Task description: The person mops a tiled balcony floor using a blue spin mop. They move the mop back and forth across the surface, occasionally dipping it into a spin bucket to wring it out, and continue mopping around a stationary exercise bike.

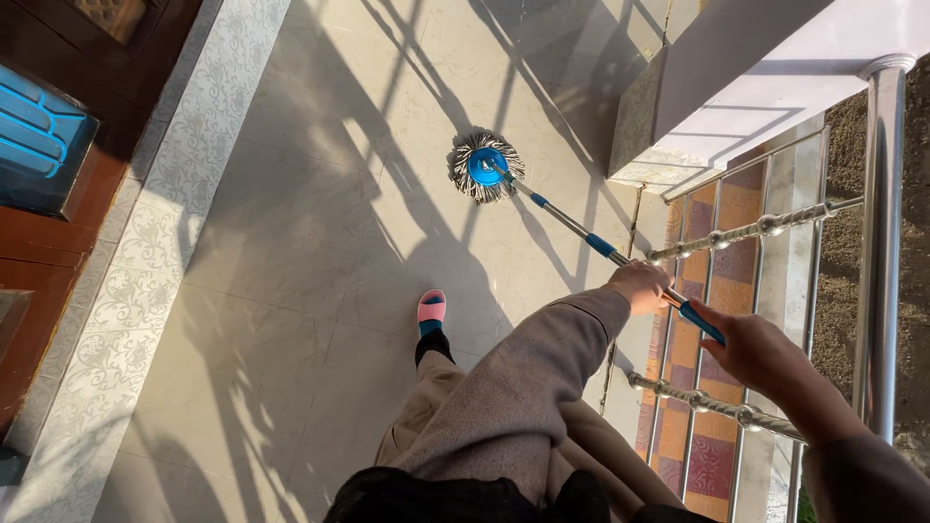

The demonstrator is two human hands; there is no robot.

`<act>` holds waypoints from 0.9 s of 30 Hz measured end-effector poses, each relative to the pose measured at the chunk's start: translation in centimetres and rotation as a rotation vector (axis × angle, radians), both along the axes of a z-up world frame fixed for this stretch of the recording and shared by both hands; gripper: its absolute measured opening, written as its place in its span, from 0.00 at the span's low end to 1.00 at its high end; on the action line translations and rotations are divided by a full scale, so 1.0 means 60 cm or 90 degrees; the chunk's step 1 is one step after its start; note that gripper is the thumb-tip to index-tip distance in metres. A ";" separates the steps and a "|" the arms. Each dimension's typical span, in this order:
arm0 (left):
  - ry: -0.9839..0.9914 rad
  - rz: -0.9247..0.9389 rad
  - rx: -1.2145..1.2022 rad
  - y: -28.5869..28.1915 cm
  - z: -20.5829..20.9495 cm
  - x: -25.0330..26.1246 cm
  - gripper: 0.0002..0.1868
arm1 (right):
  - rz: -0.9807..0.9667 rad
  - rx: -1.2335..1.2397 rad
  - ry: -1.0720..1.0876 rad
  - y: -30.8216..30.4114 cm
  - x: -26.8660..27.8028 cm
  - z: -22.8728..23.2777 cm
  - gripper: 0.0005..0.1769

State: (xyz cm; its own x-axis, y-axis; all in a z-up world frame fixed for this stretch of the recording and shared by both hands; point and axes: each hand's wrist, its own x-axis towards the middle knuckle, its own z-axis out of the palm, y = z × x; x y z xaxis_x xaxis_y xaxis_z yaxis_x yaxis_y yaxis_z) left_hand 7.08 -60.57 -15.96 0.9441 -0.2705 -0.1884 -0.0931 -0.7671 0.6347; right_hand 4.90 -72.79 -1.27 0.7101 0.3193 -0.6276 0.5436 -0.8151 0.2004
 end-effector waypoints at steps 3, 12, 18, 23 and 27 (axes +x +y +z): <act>-0.081 0.044 0.025 0.119 -0.066 0.069 0.09 | -0.009 0.069 0.005 0.138 0.059 -0.014 0.30; 0.006 0.155 0.140 0.479 -0.121 0.163 0.18 | 0.062 0.188 0.009 0.482 0.203 -0.142 0.31; -0.068 0.219 0.036 0.529 -0.130 0.116 0.09 | 0.073 0.137 0.112 0.536 0.160 -0.081 0.31; -0.039 0.193 0.010 0.440 -0.094 0.064 0.07 | 0.107 0.109 0.157 0.476 0.080 0.039 0.30; -0.035 0.147 -0.092 0.318 -0.024 0.002 0.10 | -0.050 0.093 0.239 0.355 0.057 0.076 0.30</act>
